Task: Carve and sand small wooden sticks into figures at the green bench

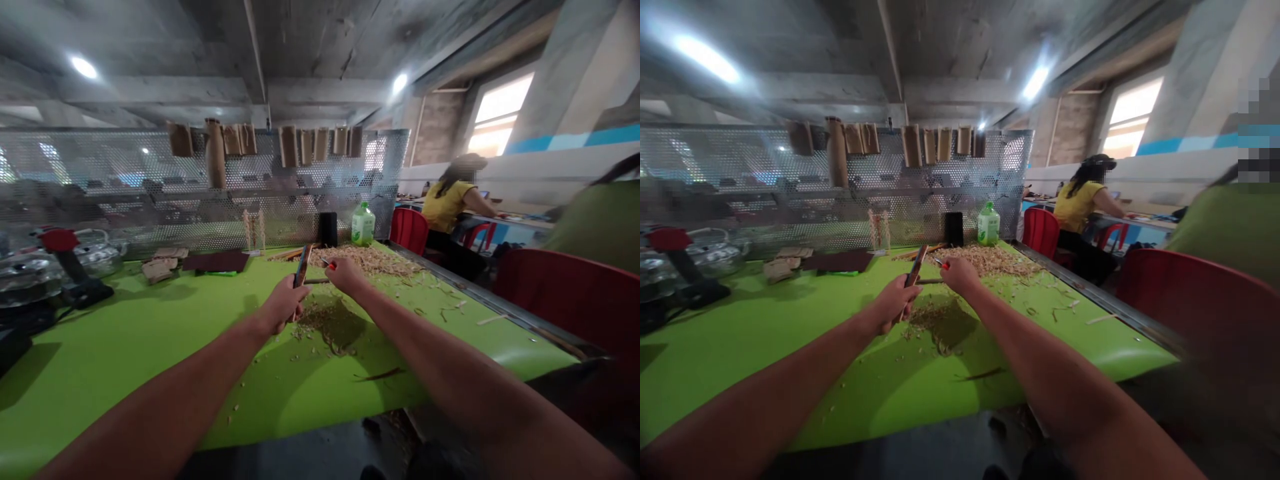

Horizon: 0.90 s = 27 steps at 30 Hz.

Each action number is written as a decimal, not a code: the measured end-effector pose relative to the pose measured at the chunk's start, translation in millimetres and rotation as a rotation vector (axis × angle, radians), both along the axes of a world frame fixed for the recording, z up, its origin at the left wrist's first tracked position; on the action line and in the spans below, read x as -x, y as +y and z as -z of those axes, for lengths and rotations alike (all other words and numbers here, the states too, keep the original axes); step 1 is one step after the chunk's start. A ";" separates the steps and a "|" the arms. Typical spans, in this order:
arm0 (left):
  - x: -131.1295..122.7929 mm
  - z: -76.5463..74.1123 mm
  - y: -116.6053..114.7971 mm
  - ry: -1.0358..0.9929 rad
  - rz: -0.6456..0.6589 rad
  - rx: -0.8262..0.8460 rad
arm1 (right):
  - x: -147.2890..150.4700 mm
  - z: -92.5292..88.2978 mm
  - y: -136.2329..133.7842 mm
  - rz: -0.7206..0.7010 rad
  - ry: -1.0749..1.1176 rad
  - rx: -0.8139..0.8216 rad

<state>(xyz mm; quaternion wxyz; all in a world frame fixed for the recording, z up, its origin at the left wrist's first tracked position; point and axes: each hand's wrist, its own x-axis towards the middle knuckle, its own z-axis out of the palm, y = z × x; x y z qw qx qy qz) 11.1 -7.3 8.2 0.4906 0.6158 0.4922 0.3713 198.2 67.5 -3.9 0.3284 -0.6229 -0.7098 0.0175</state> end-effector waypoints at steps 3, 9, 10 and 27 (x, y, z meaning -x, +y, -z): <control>1.0 2.1 2.0 -0.008 0.017 -0.005 | 5.4 -0.3 -4.2 -0.011 -0.080 0.003; -2.9 2.5 -3.7 -0.008 0.070 -0.010 | 17.0 -4.4 -15.5 0.069 -0.268 0.002; -3.5 2.0 -4.9 0.002 0.068 -0.011 | 17.0 -5.4 -16.6 0.083 -0.285 -0.001; -6.5 -11.8 -21.3 0.019 0.100 0.079 | 0.5 -11.1 -7.6 0.192 -0.311 0.049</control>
